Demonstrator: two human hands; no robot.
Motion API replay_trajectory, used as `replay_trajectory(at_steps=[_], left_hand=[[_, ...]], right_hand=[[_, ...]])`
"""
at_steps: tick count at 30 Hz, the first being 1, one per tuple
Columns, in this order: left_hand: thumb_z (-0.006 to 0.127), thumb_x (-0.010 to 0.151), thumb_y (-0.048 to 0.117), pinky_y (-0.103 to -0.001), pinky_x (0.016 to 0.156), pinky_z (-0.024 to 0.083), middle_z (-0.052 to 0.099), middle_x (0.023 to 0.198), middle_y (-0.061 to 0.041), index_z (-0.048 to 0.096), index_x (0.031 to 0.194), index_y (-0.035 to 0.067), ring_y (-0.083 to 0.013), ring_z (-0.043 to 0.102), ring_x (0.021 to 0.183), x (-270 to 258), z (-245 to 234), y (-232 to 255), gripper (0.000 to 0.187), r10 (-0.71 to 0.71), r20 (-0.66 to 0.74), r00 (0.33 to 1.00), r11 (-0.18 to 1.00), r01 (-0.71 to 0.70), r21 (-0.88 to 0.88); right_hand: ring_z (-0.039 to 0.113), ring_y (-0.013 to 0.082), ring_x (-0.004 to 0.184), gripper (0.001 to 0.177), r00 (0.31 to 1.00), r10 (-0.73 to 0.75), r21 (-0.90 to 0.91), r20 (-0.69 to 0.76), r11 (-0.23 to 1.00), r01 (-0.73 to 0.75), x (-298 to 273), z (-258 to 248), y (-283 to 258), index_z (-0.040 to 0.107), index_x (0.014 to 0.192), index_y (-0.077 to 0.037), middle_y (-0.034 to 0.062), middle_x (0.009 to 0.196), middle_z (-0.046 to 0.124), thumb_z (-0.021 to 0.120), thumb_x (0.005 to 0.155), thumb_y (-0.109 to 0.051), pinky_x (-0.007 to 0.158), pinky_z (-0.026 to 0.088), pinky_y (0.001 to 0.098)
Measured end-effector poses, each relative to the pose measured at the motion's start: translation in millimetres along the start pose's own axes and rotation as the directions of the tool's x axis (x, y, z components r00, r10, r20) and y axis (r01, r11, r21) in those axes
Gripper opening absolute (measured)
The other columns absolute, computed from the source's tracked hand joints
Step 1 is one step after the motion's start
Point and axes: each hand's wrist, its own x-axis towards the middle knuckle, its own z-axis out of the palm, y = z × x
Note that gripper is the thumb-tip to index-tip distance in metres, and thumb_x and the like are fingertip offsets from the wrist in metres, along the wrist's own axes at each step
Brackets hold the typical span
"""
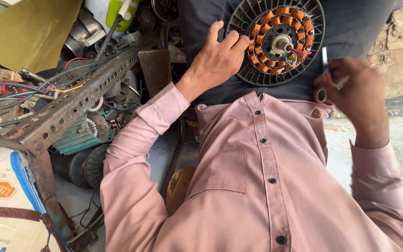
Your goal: The person sits on the floor and repairs an electric motor stator by hand. They strip wire insulation with shears, twist wires together, and wrap connections with white tape.
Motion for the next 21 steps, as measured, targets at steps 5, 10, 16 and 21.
replay_trajectory(at_steps=[5,10,16,21], left_hand=[[0.068,0.100,0.013,-0.056,0.111,0.034,0.061,0.115,-0.001,0.074,0.101,0.007,-0.0182,0.057,0.107,-5.6,-10.3,0.7,0.008,-0.138,-0.024,0.990,0.978,0.133,-0.159],[0.074,0.097,0.018,-0.056,0.114,0.029,0.062,0.111,-0.003,0.075,0.105,0.007,-0.0226,0.059,0.109,-20.0,-21.3,-0.7,0.014,-0.451,-0.048,0.891,0.831,0.400,-0.387],[0.071,0.095,0.015,-0.056,0.119,0.027,0.070,0.107,-0.003,0.075,0.107,0.008,-0.0221,0.063,0.106,-26.0,-27.1,7.0,0.015,-0.536,-0.098,0.839,0.772,0.440,-0.459],[0.067,0.098,0.012,-0.047,0.109,0.040,0.072,0.105,-0.004,0.071,0.107,0.006,-0.0227,0.067,0.100,-27.7,-40.7,12.6,0.012,-0.596,-0.129,0.793,0.695,0.428,-0.577]], right_hand=[[0.073,0.0283,0.080,0.048,0.973,0.195,0.004,0.125,0.980,-0.197,1.6,2.7,-9.1,0.064,0.122,0.010,0.0214,0.090,0.073,0.083,0.082,-0.008,0.071,0.059,0.0376],[0.073,0.0173,0.079,0.043,0.978,0.131,0.378,0.163,0.907,-0.184,-4.1,-12.7,-21.9,0.065,0.134,0.003,0.0129,0.088,0.073,0.066,0.091,-0.003,0.080,0.062,0.0342],[0.066,0.0163,0.077,0.047,0.905,0.071,0.499,0.419,0.815,-0.295,5.9,20.5,-99.6,0.063,0.137,0.002,0.0135,0.089,0.069,0.060,0.090,-0.004,0.072,0.057,0.0337],[0.066,0.0142,0.086,0.041,0.809,0.140,0.815,0.571,0.020,-0.579,43.8,70.3,-120.0,0.059,0.142,0.006,0.0105,0.101,0.066,0.051,0.104,-0.005,0.079,0.057,0.0306]])
